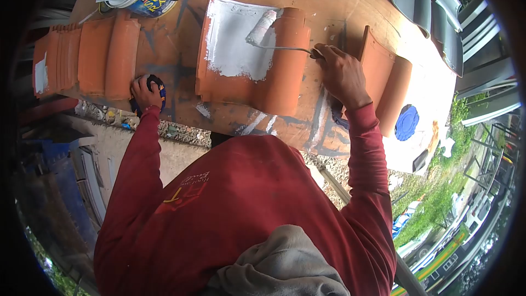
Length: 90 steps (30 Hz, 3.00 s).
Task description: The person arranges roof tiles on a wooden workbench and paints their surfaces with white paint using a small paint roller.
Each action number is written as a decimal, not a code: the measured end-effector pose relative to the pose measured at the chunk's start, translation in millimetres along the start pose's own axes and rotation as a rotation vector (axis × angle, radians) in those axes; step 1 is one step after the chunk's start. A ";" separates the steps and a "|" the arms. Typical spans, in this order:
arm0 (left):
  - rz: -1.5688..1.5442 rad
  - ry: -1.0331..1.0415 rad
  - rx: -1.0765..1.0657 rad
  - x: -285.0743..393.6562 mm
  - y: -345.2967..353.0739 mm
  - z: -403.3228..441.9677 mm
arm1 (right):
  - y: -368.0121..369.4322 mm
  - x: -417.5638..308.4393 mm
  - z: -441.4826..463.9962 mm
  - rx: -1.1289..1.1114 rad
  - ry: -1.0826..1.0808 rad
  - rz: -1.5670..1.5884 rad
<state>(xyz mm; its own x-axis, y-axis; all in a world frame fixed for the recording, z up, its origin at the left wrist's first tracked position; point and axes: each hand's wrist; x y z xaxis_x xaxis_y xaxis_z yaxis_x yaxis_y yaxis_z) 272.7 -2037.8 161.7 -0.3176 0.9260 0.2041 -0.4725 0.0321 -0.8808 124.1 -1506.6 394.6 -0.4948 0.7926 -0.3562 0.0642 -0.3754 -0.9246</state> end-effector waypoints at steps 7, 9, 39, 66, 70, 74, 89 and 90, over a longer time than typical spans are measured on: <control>0.054 0.009 0.011 -3.7 4.2 -5.4 | -25.5 -3.3 10.5 -0.144 0.004 -0.156; 0.023 0.014 0.025 -0.5 0.3 -1.2 | -6.6 0.9 39.8 -0.244 -0.064 -0.308; 0.006 0.028 0.058 0.5 0.6 1.4 | 99.8 -7.4 105.4 -0.210 -0.111 0.338; -0.047 -0.013 0.107 -7.5 8.3 -3.3 | -1.4 -72.6 -23.0 -0.499 0.078 -0.069; -0.051 0.011 0.105 -8.0 7.3 -3.6 | 41.3 -86.9 -16.5 -0.499 -0.007 -0.007; -0.039 0.027 0.120 -11.2 8.0 -1.7 | 55.1 -91.8 -27.0 -0.477 0.029 0.108; -0.011 0.007 0.088 -13.7 17.7 -7.1 | 10.2 -79.2 -65.6 -0.560 0.111 -0.027; -0.011 -0.004 0.077 -11.8 15.6 -6.0 | 2.0 -83.1 -63.8 -0.625 0.134 -0.072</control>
<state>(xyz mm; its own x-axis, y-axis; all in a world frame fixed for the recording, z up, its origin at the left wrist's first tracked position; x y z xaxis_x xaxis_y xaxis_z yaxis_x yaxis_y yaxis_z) 274.0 -2046.0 143.0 -0.3153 0.9242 0.2154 -0.5380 0.0129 -0.8428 220.6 -1542.5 413.8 -0.4064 0.8739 -0.2669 0.5482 -0.0005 -0.8364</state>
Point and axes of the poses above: each hand's wrist, its own z-axis towards the middle knuckle, its own y-axis out of the palm, x = y × z, and after that the axes turned 3 degrees about z, right-handed
